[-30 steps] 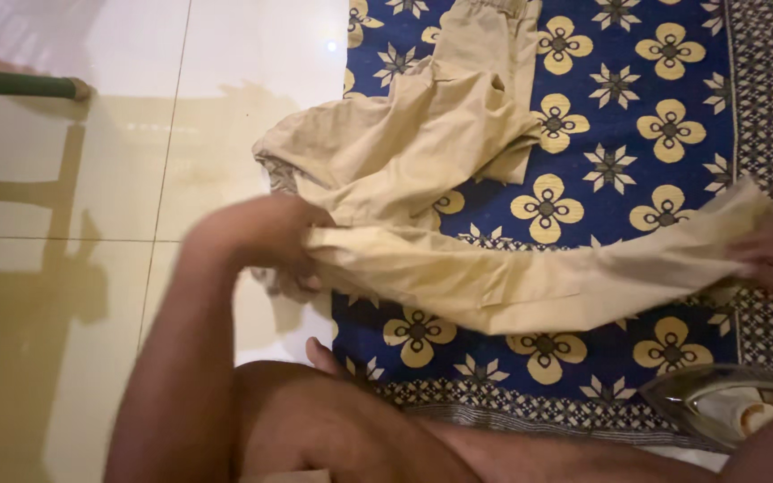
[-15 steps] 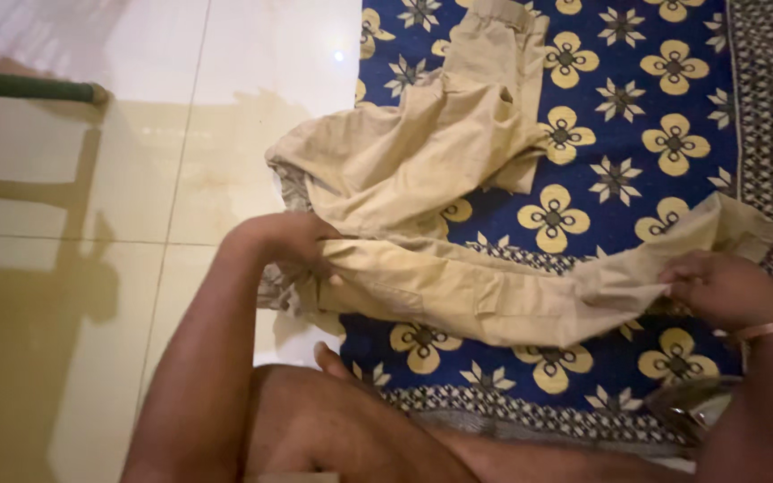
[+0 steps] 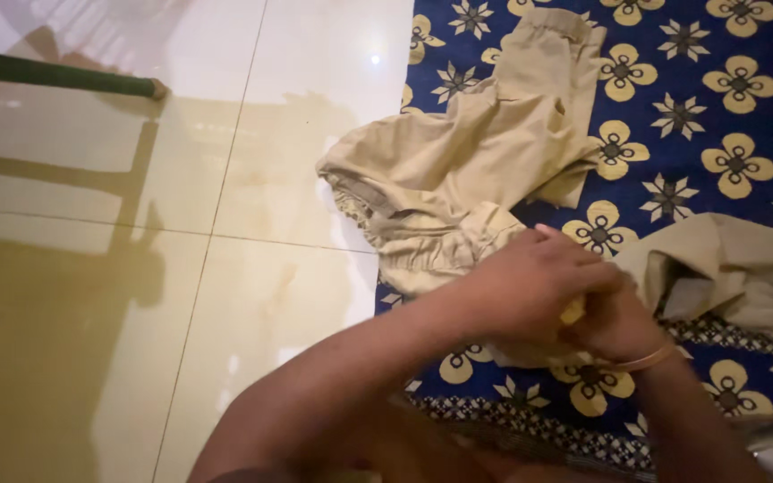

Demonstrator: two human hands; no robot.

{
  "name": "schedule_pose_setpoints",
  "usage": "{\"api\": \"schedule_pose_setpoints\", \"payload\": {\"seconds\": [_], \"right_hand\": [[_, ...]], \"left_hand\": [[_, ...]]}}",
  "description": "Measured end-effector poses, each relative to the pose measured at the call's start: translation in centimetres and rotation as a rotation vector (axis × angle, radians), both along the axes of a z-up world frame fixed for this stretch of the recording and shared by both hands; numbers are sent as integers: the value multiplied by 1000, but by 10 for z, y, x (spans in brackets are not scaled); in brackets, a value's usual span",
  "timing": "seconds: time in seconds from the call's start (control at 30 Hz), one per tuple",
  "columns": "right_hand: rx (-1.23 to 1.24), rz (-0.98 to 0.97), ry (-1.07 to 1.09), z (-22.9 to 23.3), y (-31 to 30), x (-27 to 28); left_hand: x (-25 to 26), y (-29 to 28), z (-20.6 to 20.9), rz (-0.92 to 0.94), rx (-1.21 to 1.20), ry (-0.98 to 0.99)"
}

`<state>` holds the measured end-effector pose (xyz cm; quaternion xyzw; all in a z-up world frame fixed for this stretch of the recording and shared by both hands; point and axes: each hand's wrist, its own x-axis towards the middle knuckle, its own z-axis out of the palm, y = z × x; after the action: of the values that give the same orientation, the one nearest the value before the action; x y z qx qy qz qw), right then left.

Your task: The person irons a pair of beige trousers laid out on a patterned mat on the floor. They use a handheld electric iron to smooth the fabric, repeatedly adjusting and folding the legs to reach different areas.

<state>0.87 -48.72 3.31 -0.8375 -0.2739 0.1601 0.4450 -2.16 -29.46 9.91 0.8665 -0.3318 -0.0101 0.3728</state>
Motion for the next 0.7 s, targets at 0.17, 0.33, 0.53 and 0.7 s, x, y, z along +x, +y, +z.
{"api": "schedule_pose_setpoints", "payload": {"seconds": [0.17,0.33,0.53,0.7], "right_hand": [[-587,-305,241,-47,-92,36],[-893,-311,-39,-68,-158,56],[-1073,-264,74,6,-99,40],[-494,67,-411,12,-48,27]], "left_hand": [[32,58,-47,291,-285,-13],[51,155,-84,858,8,-68],[27,161,-62,583,401,235],[34,104,-73,281,789,500]]}}
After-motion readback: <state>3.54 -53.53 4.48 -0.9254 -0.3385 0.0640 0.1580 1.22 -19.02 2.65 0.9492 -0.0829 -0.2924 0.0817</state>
